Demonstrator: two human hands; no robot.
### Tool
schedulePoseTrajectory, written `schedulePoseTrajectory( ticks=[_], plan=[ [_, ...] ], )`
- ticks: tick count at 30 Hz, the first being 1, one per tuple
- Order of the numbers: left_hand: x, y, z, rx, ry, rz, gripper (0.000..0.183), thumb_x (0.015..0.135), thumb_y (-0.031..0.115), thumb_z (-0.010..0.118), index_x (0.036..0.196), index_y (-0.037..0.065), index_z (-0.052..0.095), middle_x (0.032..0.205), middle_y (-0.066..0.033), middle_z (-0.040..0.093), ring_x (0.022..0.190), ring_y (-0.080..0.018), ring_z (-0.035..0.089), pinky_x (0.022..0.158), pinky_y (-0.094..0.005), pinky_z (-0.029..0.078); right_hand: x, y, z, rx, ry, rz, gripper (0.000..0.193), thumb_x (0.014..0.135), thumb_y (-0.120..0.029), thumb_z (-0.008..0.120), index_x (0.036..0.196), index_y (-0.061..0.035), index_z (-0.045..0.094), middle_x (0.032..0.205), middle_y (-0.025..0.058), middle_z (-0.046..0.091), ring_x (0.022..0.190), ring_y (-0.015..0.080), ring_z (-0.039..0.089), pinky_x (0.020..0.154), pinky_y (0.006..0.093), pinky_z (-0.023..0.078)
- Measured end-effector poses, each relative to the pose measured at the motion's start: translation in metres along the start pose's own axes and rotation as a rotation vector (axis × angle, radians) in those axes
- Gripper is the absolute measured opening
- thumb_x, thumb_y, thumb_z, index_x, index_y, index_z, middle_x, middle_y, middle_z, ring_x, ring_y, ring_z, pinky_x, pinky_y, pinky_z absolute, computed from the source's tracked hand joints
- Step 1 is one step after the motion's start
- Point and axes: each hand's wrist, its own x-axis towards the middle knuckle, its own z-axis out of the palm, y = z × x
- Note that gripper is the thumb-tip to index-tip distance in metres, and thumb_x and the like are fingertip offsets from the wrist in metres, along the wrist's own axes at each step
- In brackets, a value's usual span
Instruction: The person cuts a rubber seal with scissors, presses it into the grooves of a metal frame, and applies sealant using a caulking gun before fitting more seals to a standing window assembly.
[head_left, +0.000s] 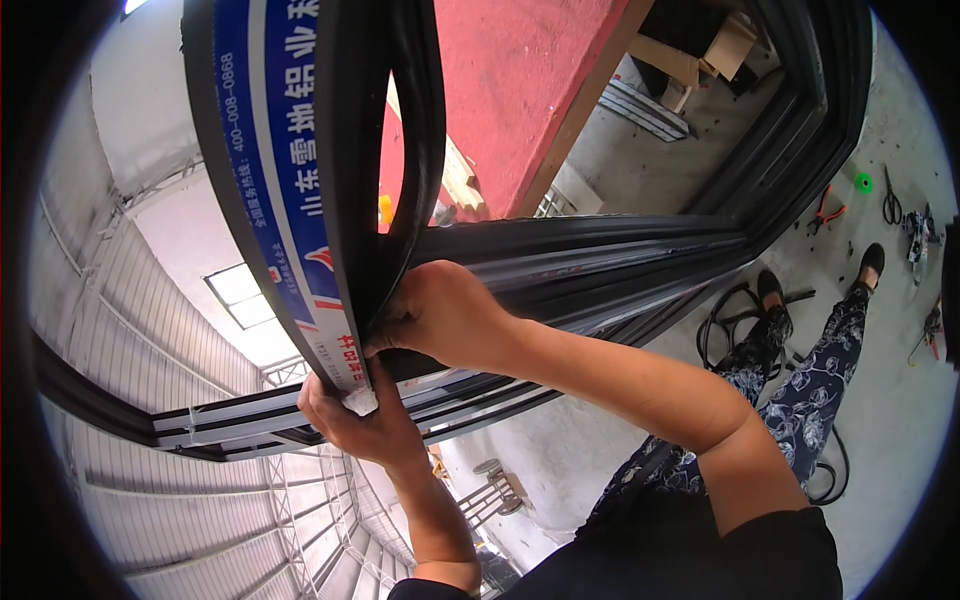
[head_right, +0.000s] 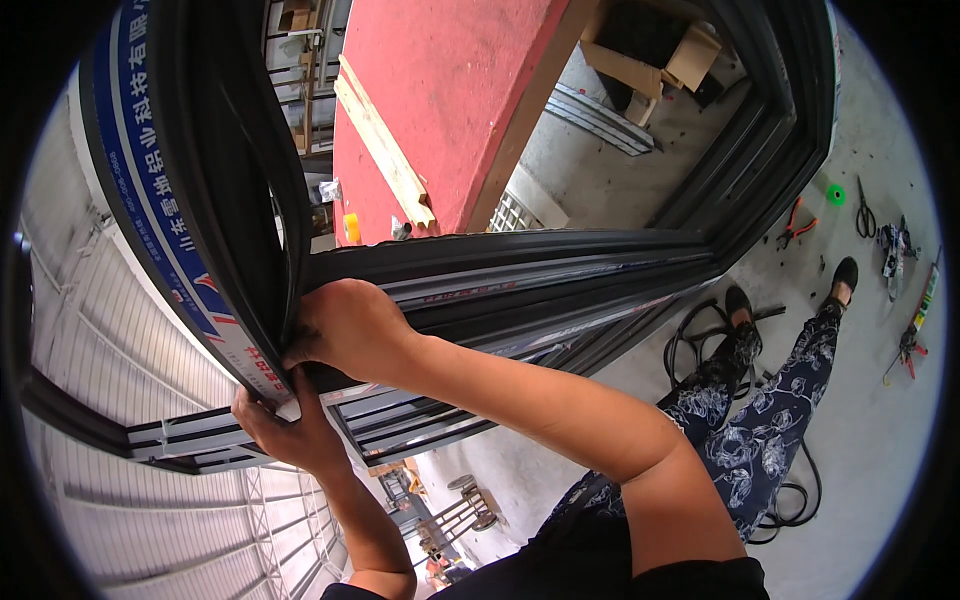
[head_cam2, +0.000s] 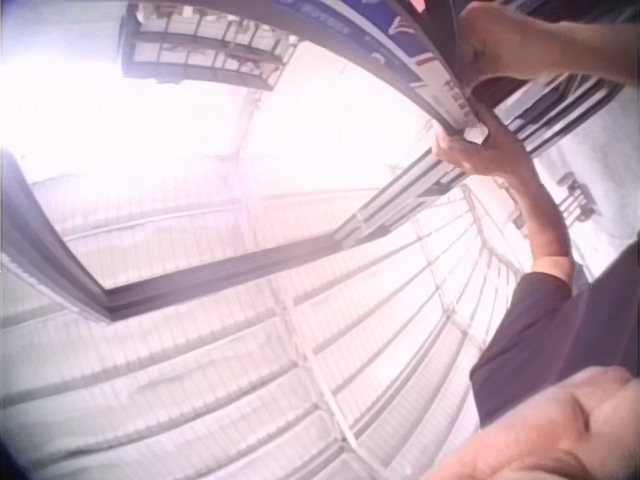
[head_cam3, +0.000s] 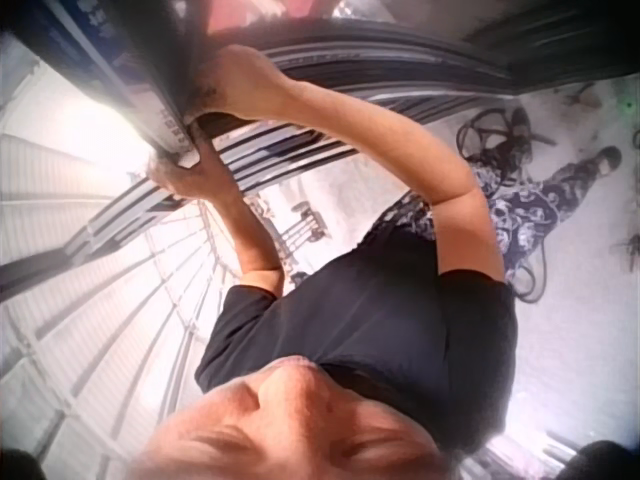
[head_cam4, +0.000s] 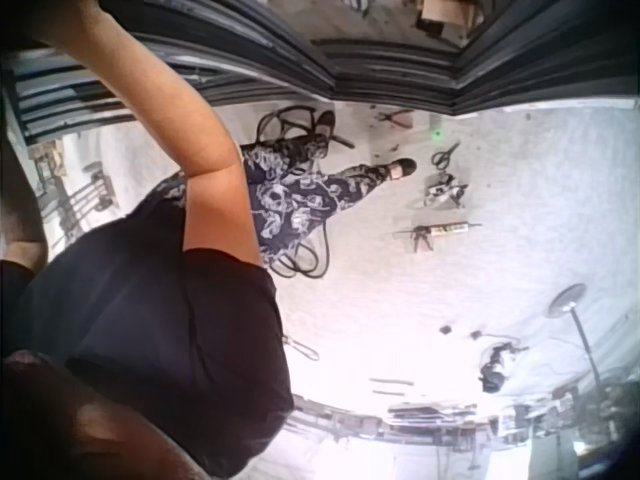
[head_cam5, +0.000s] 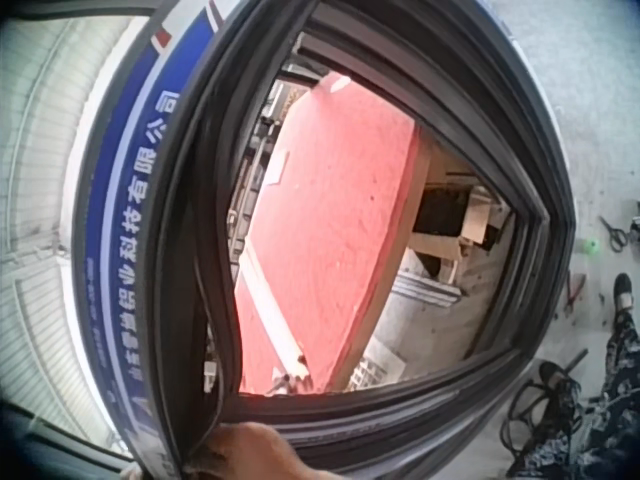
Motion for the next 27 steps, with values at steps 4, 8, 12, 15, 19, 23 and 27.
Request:
schedulePoseTrajectory(
  ticks=[4,8,12,15,19,23,27],
  plan=[
    [-0.004,0.009,0.009,0.010,0.026,-0.095,0.045,0.072,0.004,0.080,0.111,-0.003,0.060,0.102,-0.0133,0.059,0.094,-0.0285,0.057,0.081,-0.0404,0.047,-0.001,0.003,0.001,0.022,0.028,-0.001,0.026,0.069,-0.031,0.081,0.086,-0.0117,0.075,0.077,0.0130,0.068,0.075,0.0333,0.067,0.066,0.0391,0.053],
    [-0.003,0.012,0.007,0.019,0.051,-0.145,0.044,0.072,0.005,0.078,0.110,-0.002,0.058,0.100,-0.0128,0.058,0.094,-0.0285,0.056,0.081,-0.0394,0.045,-0.001,-0.006,-0.001,0.005,0.021,0.048,0.027,0.069,-0.031,0.081,0.087,-0.0114,0.075,0.077,0.0130,0.068,0.074,0.0335,0.067,0.067,0.0389,0.053],
    [-0.004,0.017,0.008,-0.053,-0.023,-0.190,0.040,0.077,0.005,0.074,0.110,-0.002,0.054,0.095,-0.0124,0.052,0.092,-0.0290,0.052,0.081,-0.0402,0.042,-0.003,-0.008,-0.008,0.008,-0.066,0.077,0.028,0.074,-0.026,0.080,0.094,-0.0079,0.075,0.083,0.0162,0.069,0.077,0.0332,0.068,0.067,0.0364,0.051],
    [-0.005,0.018,0.003,-0.045,-0.088,-0.195,0.038,0.079,0.007,0.073,0.110,-0.002,0.052,0.094,-0.0129,0.049,0.091,-0.0304,0.051,0.080,-0.0410,0.041,-0.004,-0.006,-0.006,0.039,-0.063,0.062,0.027,0.075,-0.025,0.080,0.094,-0.0071,0.075,0.084,0.0168,0.069,0.078,0.0336,0.068,0.068,0.0371,0.052],
    [-0.001,0.015,0.004,-0.008,-0.113,-0.184,0.034,0.082,0.008,0.072,0.105,-0.003,0.051,0.093,-0.0133,0.049,0.089,-0.0320,0.050,0.079,-0.0415,0.041,0.001,-0.007,-0.007,0.036,-0.061,0.042,0.024,0.075,-0.023,0.079,0.093,-0.0072,0.075,0.084,0.0158,0.070,0.078,0.0331,0.068,0.071,0.0371,0.052],
    [-0.001,0.017,0.001,0.004,-0.087,-0.174,0.032,0.081,0.009,0.074,0.100,-0.003,0.050,0.089,-0.0125,0.048,0.086,-0.0319,0.050,0.079,-0.0420,0.042,0.002,-0.017,-0.033,0.046,-0.030,-0.028,0.030,0.072,-0.026,0.080,0.091,-0.0040,0.073,0.080,0.0156,0.069,0.077,0.0327,0.069,0.069,0.0386,0.053],
    [0.007,-0.003,-0.005,-0.014,-0.152,-0.084,0.036,0.077,0.010,0.078,0.099,-0.001,0.051,0.093,-0.0133,0.051,0.086,-0.0324,0.052,0.079,-0.0418,0.043,0.004,-0.036,-0.052,0.414,0.135,0.084,0.029,0.073,-0.015,0.082,0.091,0.0026,0.070,0.078,0.0154,0.071,0.074,0.0249,0.071,0.068,0.0339,0.055]
  ],
)
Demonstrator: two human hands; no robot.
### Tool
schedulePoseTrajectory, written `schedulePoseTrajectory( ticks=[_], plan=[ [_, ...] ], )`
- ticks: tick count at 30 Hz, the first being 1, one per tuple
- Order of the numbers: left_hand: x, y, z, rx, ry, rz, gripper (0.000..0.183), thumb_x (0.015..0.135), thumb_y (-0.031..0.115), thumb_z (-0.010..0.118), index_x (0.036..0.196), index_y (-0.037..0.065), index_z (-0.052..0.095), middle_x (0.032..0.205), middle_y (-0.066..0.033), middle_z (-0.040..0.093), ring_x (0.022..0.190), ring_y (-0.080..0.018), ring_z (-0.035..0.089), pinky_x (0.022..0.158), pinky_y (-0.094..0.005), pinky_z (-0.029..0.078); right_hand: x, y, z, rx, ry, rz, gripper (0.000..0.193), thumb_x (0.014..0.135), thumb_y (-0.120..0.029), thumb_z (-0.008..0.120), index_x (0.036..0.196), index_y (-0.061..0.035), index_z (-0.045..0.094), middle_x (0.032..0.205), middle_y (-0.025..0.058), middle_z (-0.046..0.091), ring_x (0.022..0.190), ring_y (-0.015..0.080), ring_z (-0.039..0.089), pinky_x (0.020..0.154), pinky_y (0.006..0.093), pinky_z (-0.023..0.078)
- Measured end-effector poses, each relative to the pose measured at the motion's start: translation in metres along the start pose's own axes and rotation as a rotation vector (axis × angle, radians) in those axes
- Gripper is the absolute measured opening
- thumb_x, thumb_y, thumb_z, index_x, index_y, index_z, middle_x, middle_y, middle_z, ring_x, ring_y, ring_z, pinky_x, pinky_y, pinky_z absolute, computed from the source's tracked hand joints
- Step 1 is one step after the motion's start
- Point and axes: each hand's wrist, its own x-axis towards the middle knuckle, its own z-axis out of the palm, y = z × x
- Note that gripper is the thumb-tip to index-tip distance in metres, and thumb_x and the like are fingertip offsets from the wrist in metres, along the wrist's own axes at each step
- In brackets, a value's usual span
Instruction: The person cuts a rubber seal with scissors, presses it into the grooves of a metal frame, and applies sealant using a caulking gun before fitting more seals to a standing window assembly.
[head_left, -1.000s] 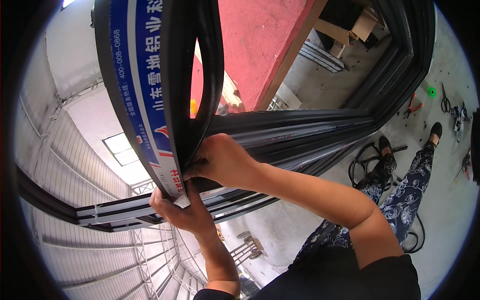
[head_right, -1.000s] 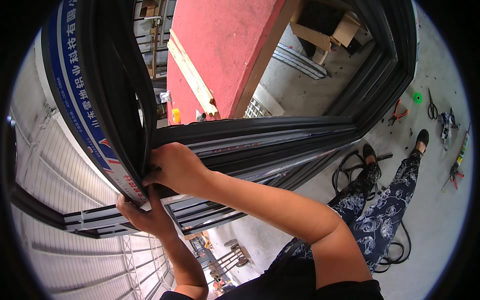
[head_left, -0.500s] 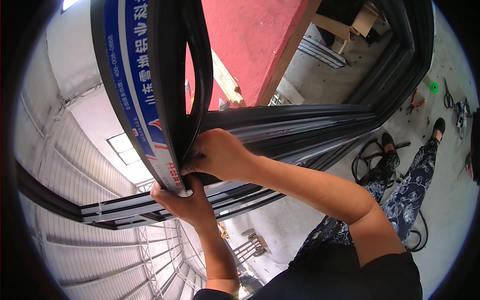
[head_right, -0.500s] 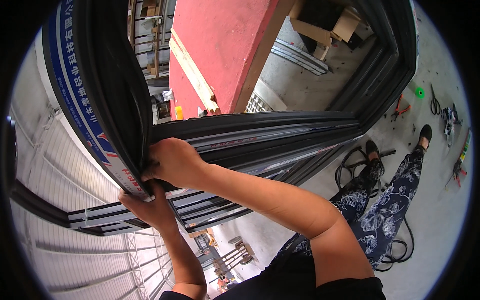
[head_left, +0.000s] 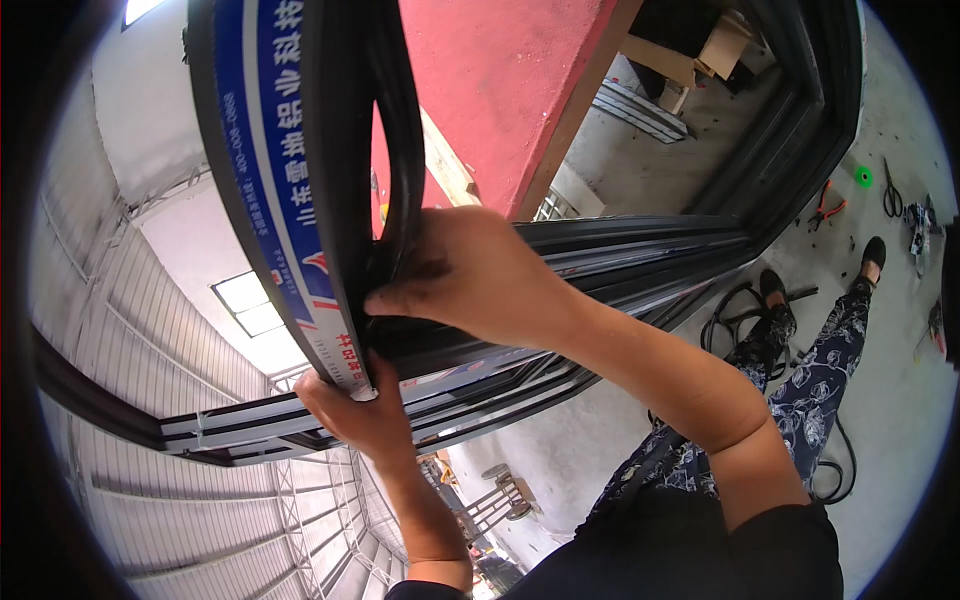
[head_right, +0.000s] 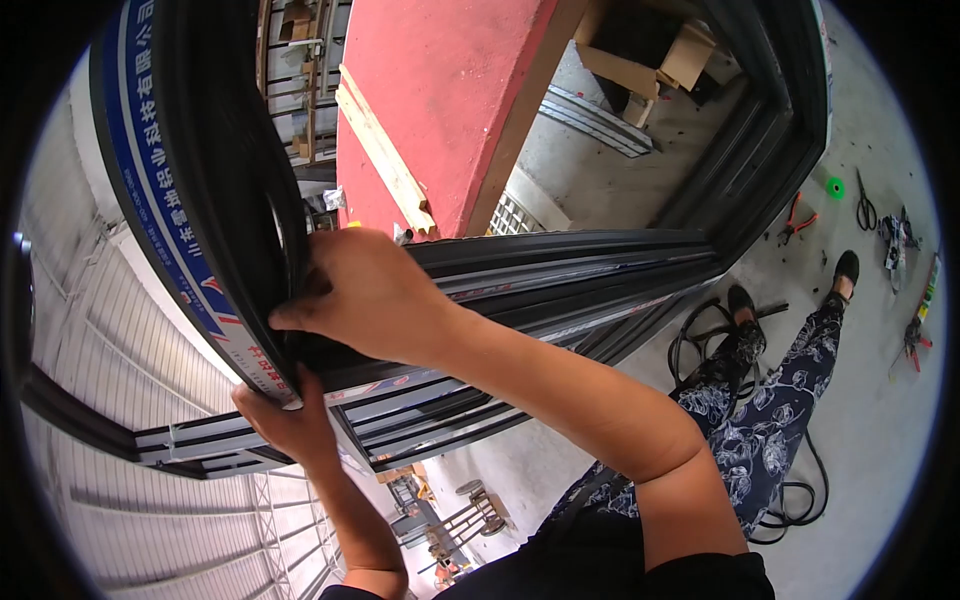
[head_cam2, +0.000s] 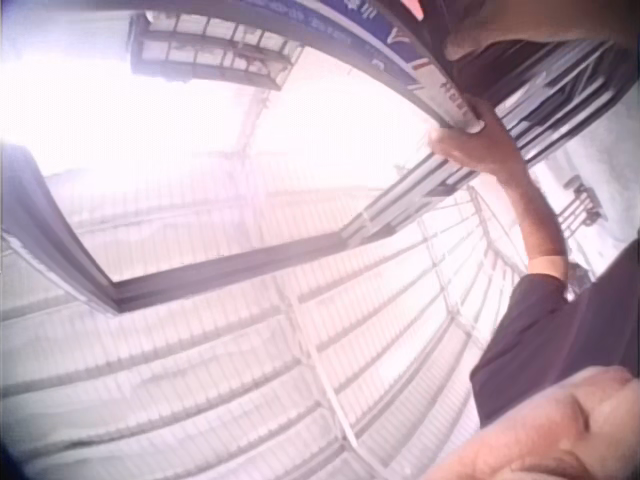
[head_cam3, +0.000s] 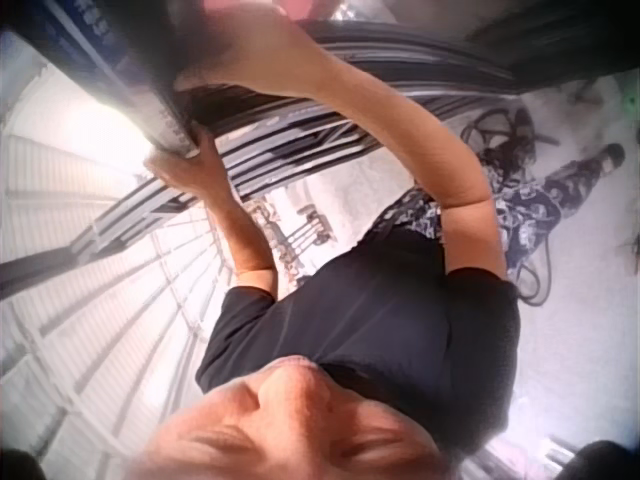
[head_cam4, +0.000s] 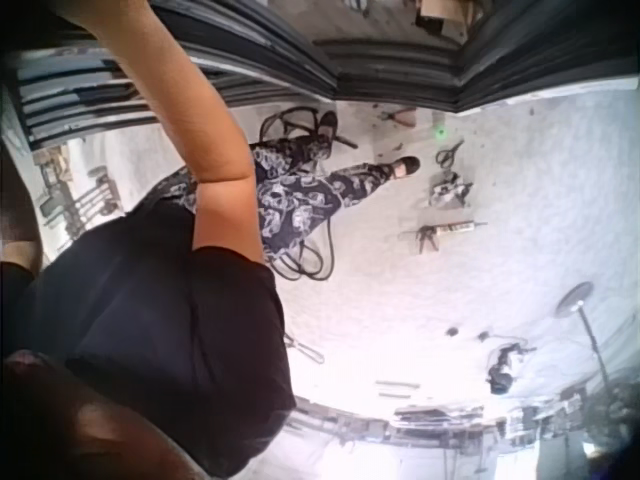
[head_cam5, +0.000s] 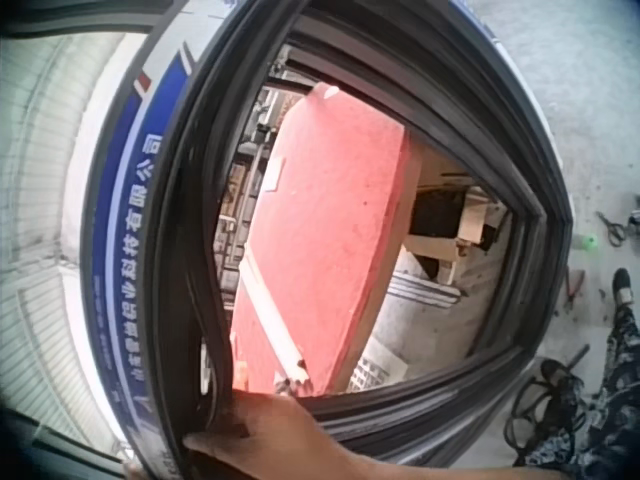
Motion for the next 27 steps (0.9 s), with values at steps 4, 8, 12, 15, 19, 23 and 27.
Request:
schedulePoseTrajectory(
  ticks=[4,8,12,15,19,23,27],
  plan=[
    [0.013,-0.005,0.006,-0.134,-0.067,0.052,0.045,0.075,0.008,0.081,0.105,0.000,0.048,0.100,-0.0146,0.054,0.092,-0.0306,0.055,0.084,-0.0402,0.044,0.003,0.003,0.002,0.068,-0.023,0.050,0.024,0.074,-0.010,0.079,0.090,0.0052,0.068,0.078,0.0173,0.071,0.073,0.0249,0.071,0.068,0.0341,0.055],
    [0.009,-0.011,0.010,-0.249,-0.072,-0.015,0.053,0.075,0.004,0.081,0.112,-0.001,0.043,0.106,-0.0143,0.052,0.098,-0.0269,0.055,0.091,-0.0376,0.043,0.001,-0.001,0.009,-0.029,-0.005,-0.043,0.021,0.074,-0.008,0.077,0.087,0.0055,0.067,0.078,0.0196,0.070,0.072,0.0301,0.071,0.067,0.0360,0.055],
    [0.010,-0.010,0.010,-0.272,-0.094,-0.040,0.053,0.076,0.002,0.079,0.114,-0.002,0.042,0.107,-0.0143,0.051,0.100,-0.0258,0.054,0.092,-0.0360,0.042,0.002,-0.007,0.010,-0.153,-0.099,0.023,0.025,0.082,-0.001,0.074,0.105,0.0039,0.064,0.090,0.0176,0.073,0.085,0.0238,0.073,0.075,0.0325,0.057],
    [0.011,-0.009,0.006,-0.282,-0.106,-0.067,0.054,0.076,0.002,0.079,0.115,-0.002,0.042,0.108,-0.0147,0.052,0.101,-0.0265,0.054,0.093,-0.0377,0.042,0.004,-0.007,0.012,-0.229,-0.102,-0.014,0.025,0.082,-0.001,0.074,0.104,0.0044,0.064,0.090,0.0184,0.073,0.083,0.0253,0.073,0.074,0.0332,0.057],
    [0.008,-0.008,0.014,-0.180,-0.006,0.081,0.053,0.078,0.010,0.080,0.116,-0.003,0.045,0.106,-0.0149,0.053,0.098,-0.0282,0.054,0.088,-0.0394,0.043,0.004,-0.005,0.009,-0.212,-0.093,-0.007,0.024,0.083,-0.001,0.073,0.103,0.0052,0.062,0.090,0.0189,0.072,0.084,0.0259,0.073,0.074,0.0333,0.056],
    [-0.002,0.004,0.029,0.011,0.279,0.120,0.051,0.082,0.025,0.080,0.115,-0.003,0.052,0.102,-0.0154,0.053,0.094,-0.0326,0.052,0.084,-0.0428,0.042,0.008,0.002,0.011,-0.032,-0.058,-0.020,0.023,0.078,-0.008,0.075,0.094,0.0035,0.064,0.081,0.0167,0.070,0.077,0.0313,0.070,0.070,0.0378,0.054],
    [-0.002,0.024,0.035,0.053,0.404,-0.085,0.051,0.083,0.034,0.078,0.111,-0.002,0.054,0.095,-0.0129,0.051,0.089,-0.0305,0.051,0.079,-0.0427,0.041,0.009,0.001,0.013,-0.085,-0.091,0.007,0.024,0.077,-0.008,0.076,0.095,0.0029,0.064,0.083,0.0163,0.071,0.079,0.0299,0.070,0.072,0.0370,0.054]
  ],
)
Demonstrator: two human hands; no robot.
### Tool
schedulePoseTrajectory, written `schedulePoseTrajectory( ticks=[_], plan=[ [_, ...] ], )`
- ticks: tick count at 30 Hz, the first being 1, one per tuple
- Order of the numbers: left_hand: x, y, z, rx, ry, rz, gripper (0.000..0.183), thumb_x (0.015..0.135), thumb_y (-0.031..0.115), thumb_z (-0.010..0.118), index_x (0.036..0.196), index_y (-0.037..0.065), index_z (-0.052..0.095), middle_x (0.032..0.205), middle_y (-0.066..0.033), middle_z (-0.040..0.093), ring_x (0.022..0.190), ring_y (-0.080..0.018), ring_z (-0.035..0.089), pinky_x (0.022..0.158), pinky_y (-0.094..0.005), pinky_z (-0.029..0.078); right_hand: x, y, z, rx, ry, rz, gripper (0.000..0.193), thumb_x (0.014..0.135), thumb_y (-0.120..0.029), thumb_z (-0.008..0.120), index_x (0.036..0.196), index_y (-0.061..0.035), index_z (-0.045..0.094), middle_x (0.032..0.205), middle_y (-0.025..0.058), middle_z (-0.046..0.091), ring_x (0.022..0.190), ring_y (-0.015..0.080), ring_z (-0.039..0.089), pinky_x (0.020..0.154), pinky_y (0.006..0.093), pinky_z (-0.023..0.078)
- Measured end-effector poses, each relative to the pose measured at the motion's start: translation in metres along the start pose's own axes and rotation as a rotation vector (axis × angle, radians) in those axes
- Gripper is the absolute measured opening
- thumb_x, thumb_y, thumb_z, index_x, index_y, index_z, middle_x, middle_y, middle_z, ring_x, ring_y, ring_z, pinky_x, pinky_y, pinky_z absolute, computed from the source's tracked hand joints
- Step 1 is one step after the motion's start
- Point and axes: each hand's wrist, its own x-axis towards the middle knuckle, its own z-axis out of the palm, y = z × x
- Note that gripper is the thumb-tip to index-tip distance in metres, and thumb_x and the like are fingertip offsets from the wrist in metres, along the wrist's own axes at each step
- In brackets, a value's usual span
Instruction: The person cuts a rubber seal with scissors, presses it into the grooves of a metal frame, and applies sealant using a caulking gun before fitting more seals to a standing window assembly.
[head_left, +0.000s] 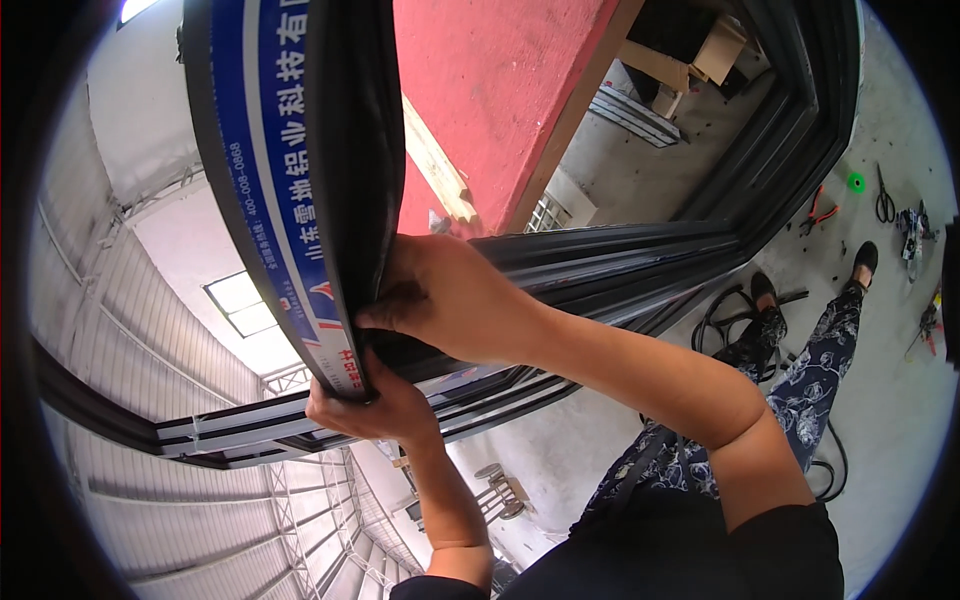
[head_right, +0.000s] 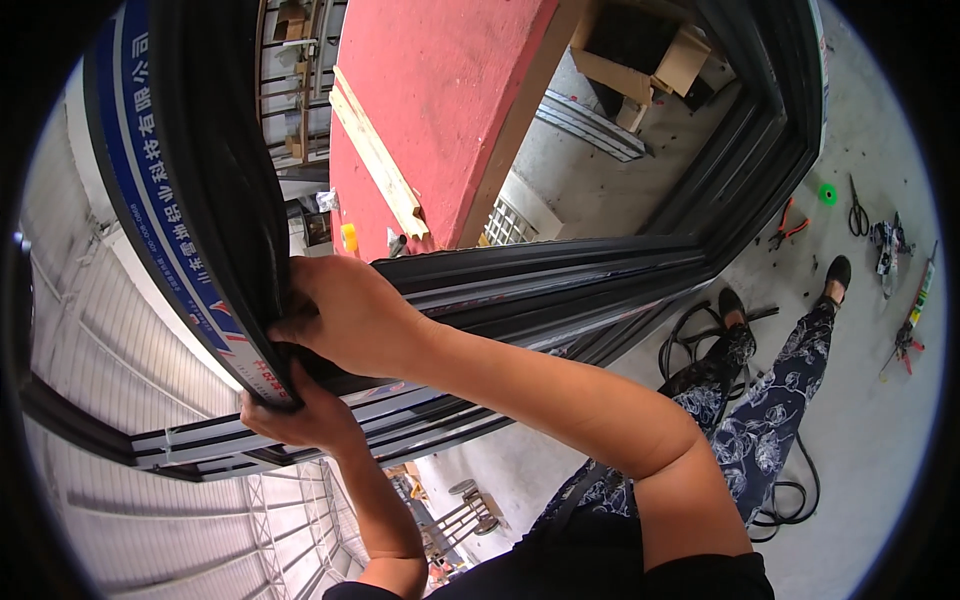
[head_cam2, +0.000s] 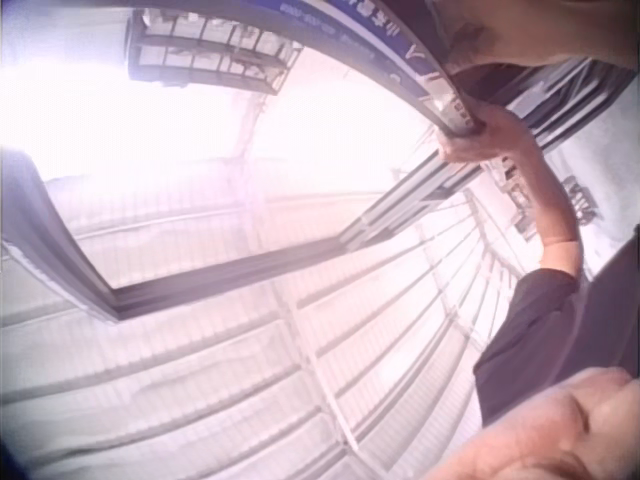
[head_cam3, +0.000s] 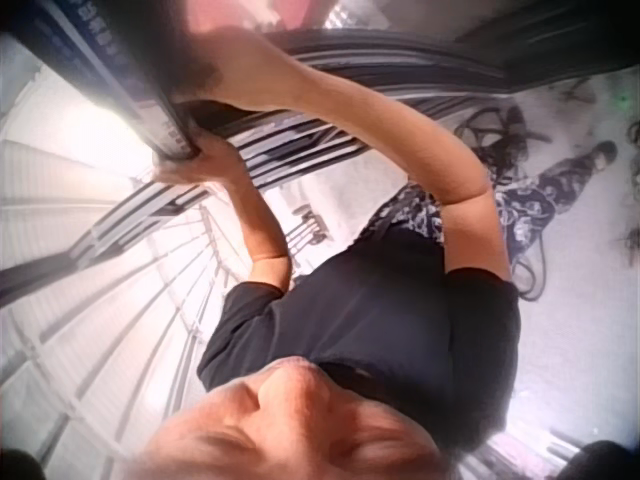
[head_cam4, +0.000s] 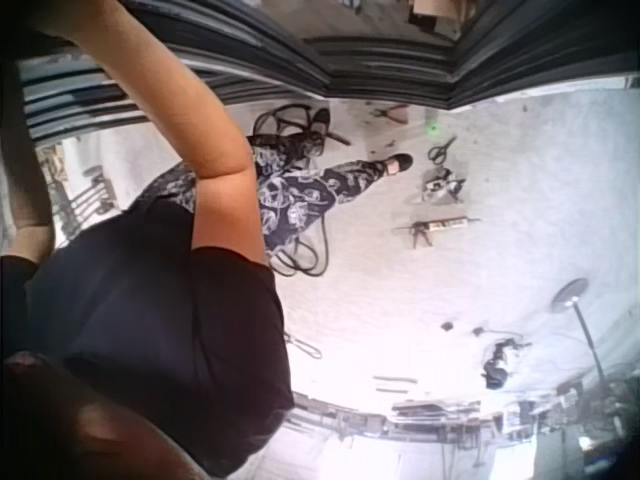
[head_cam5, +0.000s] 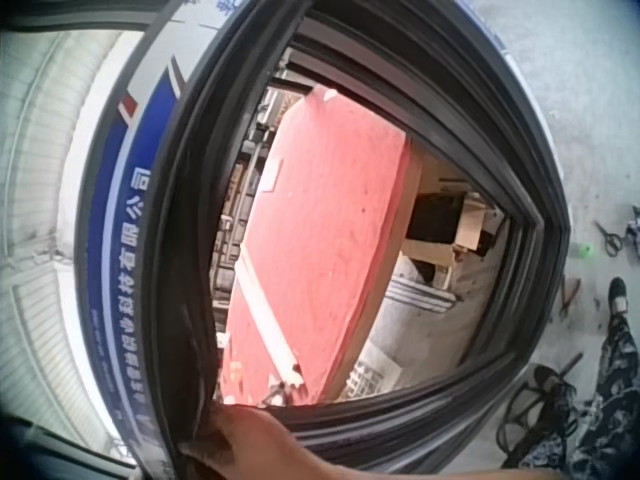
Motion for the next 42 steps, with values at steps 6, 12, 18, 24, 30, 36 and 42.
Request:
schedulePoseTrajectory(
  ticks=[6,12,18,24,30,36,42],
  plan=[
    [-0.001,-0.002,-0.006,-0.021,-0.112,-0.027,0.052,0.085,0.029,0.076,0.119,0.000,0.052,0.103,-0.0150,0.052,0.092,-0.0318,0.053,0.078,-0.0428,0.044,-0.003,0.002,-0.001,-0.024,0.029,0.029,0.026,0.077,-0.008,0.077,0.097,0.0025,0.064,0.085,0.0167,0.071,0.081,0.0301,0.070,0.076,0.0369,0.054],
    [0.000,0.020,0.001,-0.131,-0.004,-0.084,0.052,0.085,0.024,0.076,0.125,0.001,0.051,0.113,-0.0161,0.052,0.099,-0.0320,0.056,0.079,-0.0406,0.047,-0.005,-0.005,-0.002,0.031,0.048,0.026,0.029,0.076,-0.011,0.078,0.099,-0.0001,0.065,0.085,0.0157,0.071,0.081,0.0304,0.070,0.075,0.0377,0.054],
    [-0.008,0.014,0.015,0.027,0.096,0.033,0.056,0.089,0.036,0.071,0.126,0.000,0.048,0.112,-0.0178,0.052,0.097,-0.0365,0.055,0.078,-0.0460,0.047,-0.008,-0.009,-0.004,-0.043,-0.013,0.084,0.029,0.082,-0.002,0.074,0.107,0.0036,0.061,0.094,0.0150,0.072,0.088,0.0235,0.071,0.079,0.0340,0.055],
    [-0.006,0.021,0.010,0.007,0.043,-0.016,0.056,0.090,0.035,0.070,0.127,0.000,0.046,0.111,-0.0188,0.053,0.097,-0.0377,0.055,0.078,-0.0473,0.046,-0.008,-0.015,-0.012,0.022,0.210,0.060,0.031,0.074,-0.013,0.080,0.097,0.0004,0.065,0.084,0.0150,0.070,0.079,0.0286,0.070,0.072,0.0364,0.054],
    [0.002,0.025,0.015,0.004,0.075,-0.026,0.059,0.088,0.038,0.071,0.125,-0.001,0.048,0.110,-0.0189,0.053,0.098,-0.0388,0.054,0.080,-0.0485,0.045,0.000,-0.014,-0.012,0.223,0.156,-0.013,0.027,0.074,-0.003,0.078,0.097,0.0020,0.065,0.085,0.0140,0.071,0.079,0.0237,0.071,0.073,0.0335,0.055],
    [0.001,0.027,0.021,0.073,0.147,-0.034,0.060,0.088,0.043,0.070,0.122,-0.002,0.048,0.109,-0.0185,0.052,0.097,-0.0393,0.054,0.082,-0.0490,0.044,0.005,-0.015,-0.007,0.269,0.153,-0.072,0.024,0.075,0.000,0.075,0.097,0.0021,0.064,0.086,0.0147,0.071,0.080,0.0241,0.071,0.075,0.0334,0.055],
    [0.010,0.049,0.005,-0.041,-0.036,-0.188,0.059,0.086,0.041,0.073,0.120,-0.001,0.048,0.107,-0.0165,0.052,0.099,-0.0361,0.054,0.083,-0.0446,0.045,0.003,-0.016,-0.009,0.118,0.207,-0.029,0.023,0.075,-0.002,0.074,0.095,0.0011,0.064,0.083,0.0151,0.070,0.078,0.0271,0.070,0.072,0.0359,0.053]
  ],
)
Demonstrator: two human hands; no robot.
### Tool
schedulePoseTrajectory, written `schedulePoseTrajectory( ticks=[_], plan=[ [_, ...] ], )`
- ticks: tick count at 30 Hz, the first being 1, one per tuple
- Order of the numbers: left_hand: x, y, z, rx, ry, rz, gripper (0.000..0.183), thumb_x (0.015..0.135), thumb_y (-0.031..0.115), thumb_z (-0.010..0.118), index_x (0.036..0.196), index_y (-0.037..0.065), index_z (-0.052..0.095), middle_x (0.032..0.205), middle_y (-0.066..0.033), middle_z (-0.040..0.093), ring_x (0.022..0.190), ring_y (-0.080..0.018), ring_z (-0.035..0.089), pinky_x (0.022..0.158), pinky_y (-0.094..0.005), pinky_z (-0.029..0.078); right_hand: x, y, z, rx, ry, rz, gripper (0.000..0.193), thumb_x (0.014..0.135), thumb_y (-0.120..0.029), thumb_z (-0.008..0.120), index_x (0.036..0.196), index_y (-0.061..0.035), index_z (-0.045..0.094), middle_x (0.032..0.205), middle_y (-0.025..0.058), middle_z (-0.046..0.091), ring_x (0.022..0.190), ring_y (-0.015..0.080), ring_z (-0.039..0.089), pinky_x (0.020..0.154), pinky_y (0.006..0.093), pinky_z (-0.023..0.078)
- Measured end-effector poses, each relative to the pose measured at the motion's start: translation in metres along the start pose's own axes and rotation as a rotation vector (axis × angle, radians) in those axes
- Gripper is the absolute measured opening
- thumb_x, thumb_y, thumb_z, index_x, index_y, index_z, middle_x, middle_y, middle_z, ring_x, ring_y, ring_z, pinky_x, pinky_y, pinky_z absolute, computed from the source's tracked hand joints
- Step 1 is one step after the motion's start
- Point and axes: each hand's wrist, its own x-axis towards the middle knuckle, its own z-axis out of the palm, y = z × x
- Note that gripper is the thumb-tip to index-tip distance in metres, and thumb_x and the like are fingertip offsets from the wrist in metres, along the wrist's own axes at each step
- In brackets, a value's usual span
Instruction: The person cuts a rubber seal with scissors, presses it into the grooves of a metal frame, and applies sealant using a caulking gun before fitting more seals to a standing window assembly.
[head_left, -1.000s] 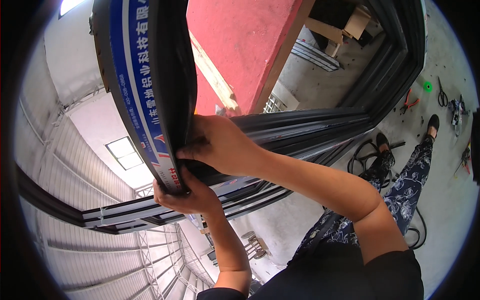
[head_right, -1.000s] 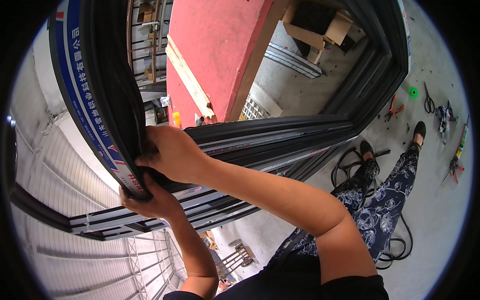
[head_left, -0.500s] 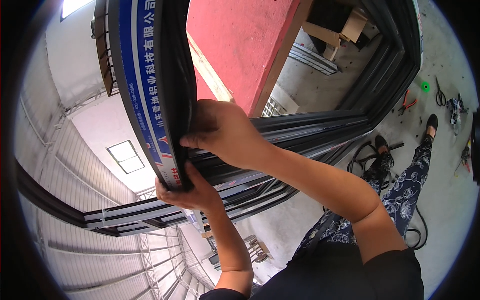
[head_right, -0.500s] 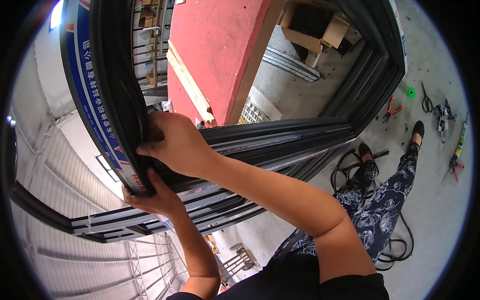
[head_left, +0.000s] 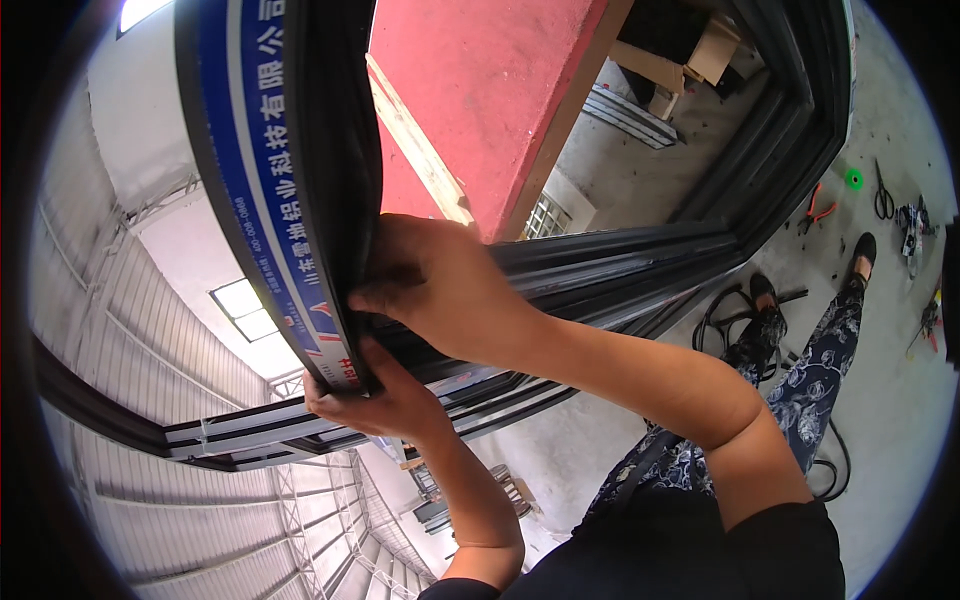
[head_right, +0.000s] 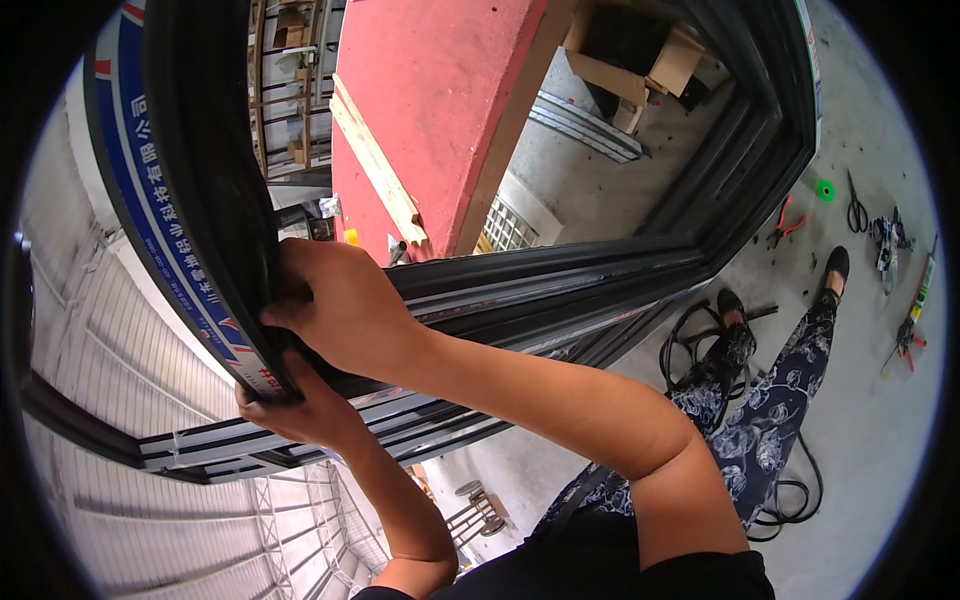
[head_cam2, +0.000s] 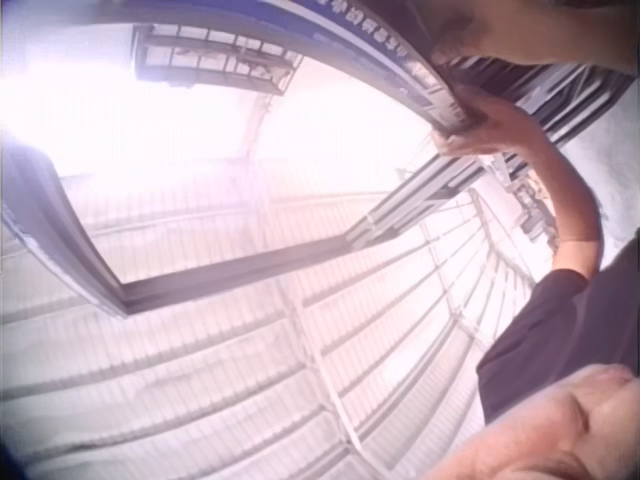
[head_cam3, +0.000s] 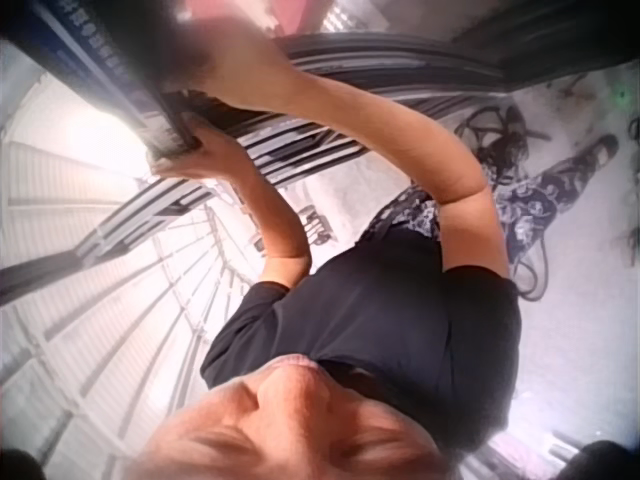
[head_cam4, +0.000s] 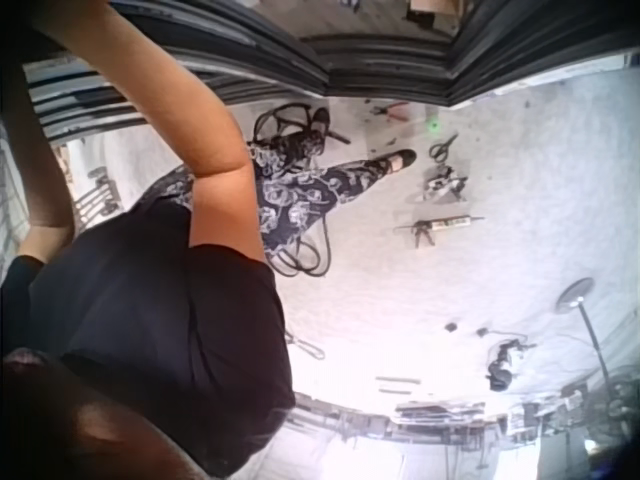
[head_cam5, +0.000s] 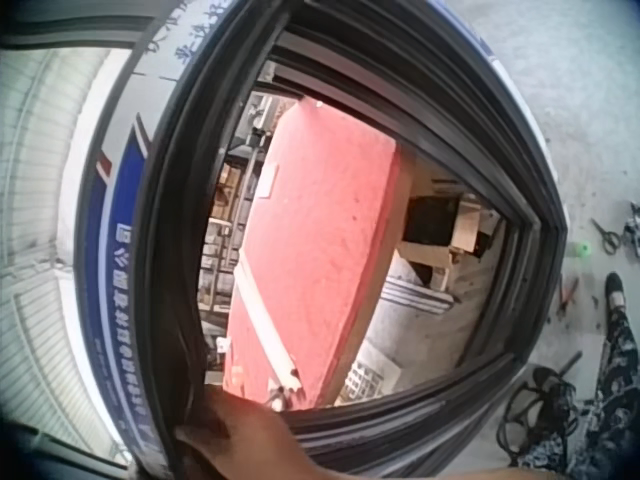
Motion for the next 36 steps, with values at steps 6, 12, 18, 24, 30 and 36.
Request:
schedulePoseTrajectory(
  ticks=[6,12,18,24,30,36],
  plan=[
    [0.002,-0.002,0.014,-0.055,0.107,0.025,0.060,0.086,0.041,0.073,0.122,-0.001,0.049,0.111,-0.0172,0.054,0.101,-0.0362,0.054,0.086,-0.0451,0.045,-0.001,-0.007,-0.002,-0.059,-0.004,0.005,0.024,0.073,-0.008,0.077,0.092,-0.0004,0.065,0.081,0.0154,0.069,0.075,0.0293,0.069,0.069,0.0374,0.052],
    [-0.003,-0.004,0.023,0.049,0.202,0.044,0.064,0.088,0.048,0.067,0.125,0.000,0.048,0.115,-0.0174,0.053,0.106,-0.0372,0.054,0.087,-0.0491,0.044,-0.005,-0.014,-0.003,-0.245,0.004,0.024,0.028,0.072,-0.022,0.078,0.090,-0.0028,0.067,0.077,0.0153,0.068,0.072,0.0339,0.067,0.065,0.0407,0.052],
    [0.001,0.010,0.020,0.012,0.157,0.024,0.058,0.086,0.041,0.071,0.124,0.002,0.050,0.114,-0.0160,0.053,0.105,-0.0362,0.053,0.086,-0.0492,0.044,-0.002,-0.008,-0.003,-0.246,0.010,0.012,0.029,0.071,-0.024,0.079,0.088,-0.0036,0.067,0.076,0.0152,0.068,0.071,0.0340,0.067,0.064,0.0406,0.052],
    [0.005,0.011,0.029,0.064,0.253,-0.064,0.055,0.081,0.033,0.078,0.120,0.003,0.052,0.110,-0.0142,0.053,0.103,-0.0350,0.054,0.084,-0.0493,0.044,0.002,-0.007,0.001,-0.205,0.003,0.016,0.030,0.069,-0.026,0.082,0.086,-0.0043,0.068,0.075,0.0135,0.068,0.069,0.0307,0.068,0.061,0.0378,0.052],
    [0.004,0.015,0.030,0.085,0.257,-0.030,0.056,0.081,0.033,0.078,0.120,0.002,0.051,0.109,-0.0153,0.053,0.099,-0.0357,0.055,0.081,-0.0480,0.046,0.002,-0.006,-0.010,-0.233,-0.019,-0.038,0.028,0.071,-0.024,0.082,0.082,-0.0039,0.067,0.070,0.0118,0.067,0.064,0.0284,0.066,0.058,0.0359,0.051],
    [0.013,0.037,0.016,-0.061,0.117,0.002,0.061,0.079,0.031,0.079,0.123,0.000,0.050,0.112,-0.0155,0.053,0.103,-0.0338,0.055,0.084,-0.0459,0.047,0.013,-0.029,-0.030,-0.195,-0.014,-0.066,0.025,0.072,-0.012,0.082,0.082,0.0003,0.062,0.070,0.0113,0.065,0.064,0.0218,0.066,0.059,0.0329,0.051]
  ],
)
